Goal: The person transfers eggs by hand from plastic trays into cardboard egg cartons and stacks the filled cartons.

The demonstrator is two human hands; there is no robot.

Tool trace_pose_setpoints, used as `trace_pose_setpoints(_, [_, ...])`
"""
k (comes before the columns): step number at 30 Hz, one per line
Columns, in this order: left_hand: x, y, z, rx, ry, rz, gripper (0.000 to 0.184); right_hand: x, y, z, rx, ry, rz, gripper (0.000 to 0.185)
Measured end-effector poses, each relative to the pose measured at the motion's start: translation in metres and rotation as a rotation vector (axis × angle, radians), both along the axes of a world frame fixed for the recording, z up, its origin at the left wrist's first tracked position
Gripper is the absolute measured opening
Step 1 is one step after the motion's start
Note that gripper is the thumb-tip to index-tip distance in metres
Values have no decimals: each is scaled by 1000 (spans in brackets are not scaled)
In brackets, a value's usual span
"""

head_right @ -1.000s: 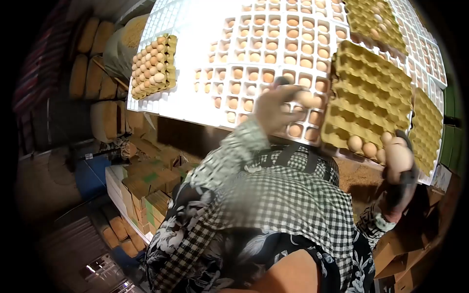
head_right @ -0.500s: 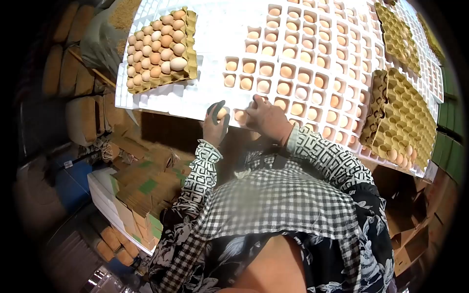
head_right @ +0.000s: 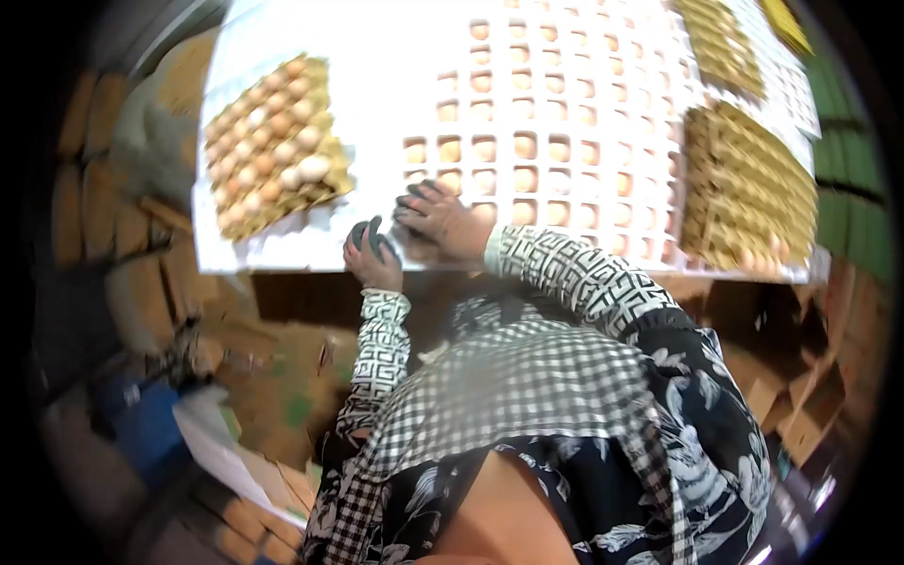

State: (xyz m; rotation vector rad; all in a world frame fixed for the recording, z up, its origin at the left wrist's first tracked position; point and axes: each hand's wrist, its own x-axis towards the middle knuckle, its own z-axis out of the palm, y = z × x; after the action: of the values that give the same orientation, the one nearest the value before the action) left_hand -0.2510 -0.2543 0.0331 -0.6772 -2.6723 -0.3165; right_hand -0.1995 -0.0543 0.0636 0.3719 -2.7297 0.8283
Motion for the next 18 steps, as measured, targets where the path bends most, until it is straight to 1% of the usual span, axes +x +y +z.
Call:
trace_pose_setpoints(1, [0,11,9,170,-190,-146,43,14,7,29,-136,-25,-68,43])
trace_pose_setpoints(2, [0,9,-1,87,-266,-120,41,29,20,42,-115,-68,-120,42])
trace_pose_setpoints(3, [1,16,6,133,-251,-135,38,49,40,54,-147,-81,-163,41])
trace_pose_setpoints(4, [3,21,6,230,-277,-54,37,71,62,64,-177,-87,-218,40])
trace_pose_setpoints(5, [-2,17,-4,180,-346,-63,34,98,92,74,-151,-63,-311,38])
trace_pose_setpoints(6, [-2,13,-11,190,-294,-114,31,129,125,100,-170,-3,-457,39])
trace_pose_setpoints(7, [-2,9,-17,198,-241,-165,29,169,166,101,-147,116,-613,40])
trace_pose_setpoints(8, [4,27,2,488,-429,-61,30,203,200,134,-46,214,-807,44])
trace_pose_setpoints(9, [10,45,17,521,-303,-121,29,246,230,141,154,266,-1058,48])
trace_pose_setpoints(10, [11,62,30,447,-262,-248,30,309,261,128,-85,211,-1368,50])
trace_pose_setpoints(11, [19,90,47,536,-490,-280,31,347,275,154,-112,155,-1525,51])
trace_pose_setpoints(12, [32,127,62,614,-714,-303,32,398,299,153,349,-69,-1609,52])
trace_pose_setpoints(13, [45,162,70,568,-717,-535,33,444,313,147,437,-221,-1568,57])
trace_pose_setpoints(14, [54,199,57,511,-733,-742,34,452,322,132,360,-520,-1455,56])
trace_pose_setpoints(15, [77,247,86,444,-682,-994,36,461,327,125,382,-494,-1358,55])
trace_pose_setpoints(16, [108,286,103,371,-670,-1107,39,465,320,121,409,-468,-1270,53])
trace_pose_setpoints(17, [149,328,119,405,-593,-1179,38,465,331,123,456,-484,-1304,49])
trace_pose_setpoints(18, [174,366,137,270,-653,-1381,42,469,335,126,462,-428,-1272,49])
